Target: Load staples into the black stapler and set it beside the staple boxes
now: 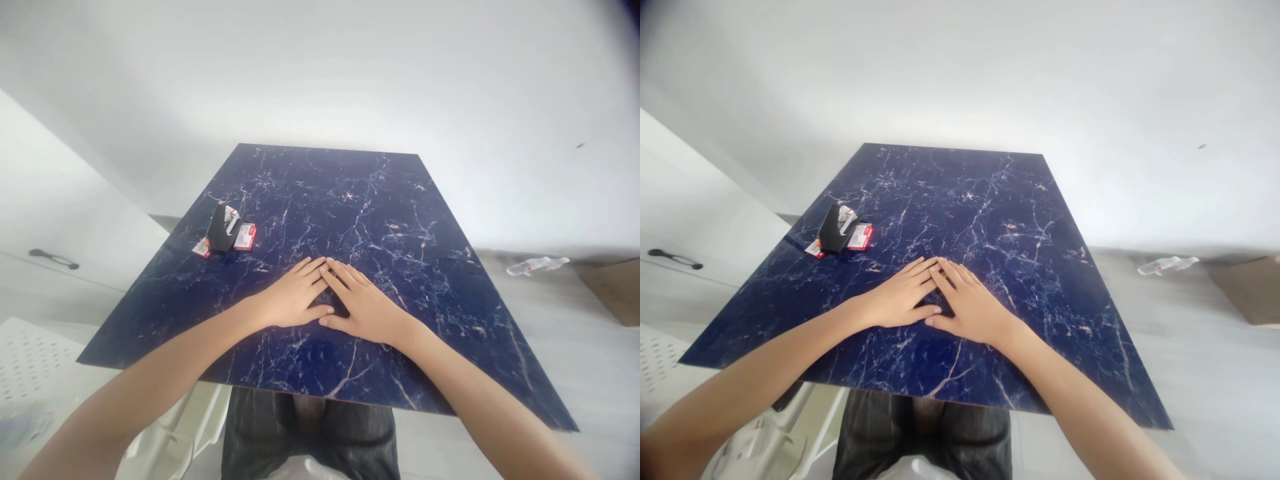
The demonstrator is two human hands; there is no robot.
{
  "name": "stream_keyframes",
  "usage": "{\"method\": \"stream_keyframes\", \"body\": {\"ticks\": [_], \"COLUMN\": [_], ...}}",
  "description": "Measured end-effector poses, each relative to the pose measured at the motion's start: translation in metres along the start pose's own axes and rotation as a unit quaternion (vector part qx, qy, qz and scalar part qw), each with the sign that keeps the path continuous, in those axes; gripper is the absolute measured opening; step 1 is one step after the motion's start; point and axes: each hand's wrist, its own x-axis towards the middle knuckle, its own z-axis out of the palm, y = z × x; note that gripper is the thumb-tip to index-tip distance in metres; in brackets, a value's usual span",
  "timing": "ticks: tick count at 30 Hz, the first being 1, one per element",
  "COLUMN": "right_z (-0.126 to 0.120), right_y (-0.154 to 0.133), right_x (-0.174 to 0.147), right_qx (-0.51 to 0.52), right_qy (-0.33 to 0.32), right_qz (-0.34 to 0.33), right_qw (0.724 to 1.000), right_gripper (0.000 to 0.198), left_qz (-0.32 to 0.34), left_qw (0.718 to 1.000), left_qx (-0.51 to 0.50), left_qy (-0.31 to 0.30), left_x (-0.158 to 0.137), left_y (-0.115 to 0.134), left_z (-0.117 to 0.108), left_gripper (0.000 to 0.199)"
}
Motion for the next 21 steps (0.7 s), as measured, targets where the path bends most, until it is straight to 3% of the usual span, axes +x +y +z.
{"method": "stream_keyframes", "body": {"ticks": [7,11,13,14,16,18,21], "right_z": [0.002,-0.002,-0.004,-0.004,-0.005,-0.005,-0.005], "right_y": [0.002,0.004,0.005,0.005,0.005,0.005,0.004], "right_x": [-0.002,-0.003,-0.004,-0.004,-0.005,-0.006,-0.005], "right_qx": [0.011,0.006,0.000,-0.001,0.000,0.002,0.004], "right_qy": [0.012,-0.003,-0.013,-0.015,-0.013,-0.010,-0.009], "right_qz": [-0.009,-0.011,-0.014,-0.016,-0.018,-0.015,-0.009], "right_qw": [1.000,1.000,1.000,1.000,1.000,1.000,1.000], "right_gripper": [0.098,0.085,0.079,0.077,0.074,0.073,0.073], "left_qz": [0.010,-0.014,-0.107,-0.183,-0.360,-0.484,-0.547], "left_qw": [1.000,0.995,0.979,0.960,0.889,0.836,0.829], "left_qx": [0.007,0.029,0.047,0.067,0.129,0.146,0.077], "left_qy": [0.017,0.090,0.165,0.200,0.251,0.214,0.091], "left_x": [0.000,0.001,-0.007,-0.014,-0.033,-0.054,-0.077], "left_y": [0.001,-0.014,-0.034,-0.047,-0.075,-0.104,-0.134], "left_z": [0.002,-0.020,-0.041,-0.052,-0.071,-0.085,-0.093], "left_gripper": [0.071,0.041,0.039,0.040,0.050,0.064,0.067]}}
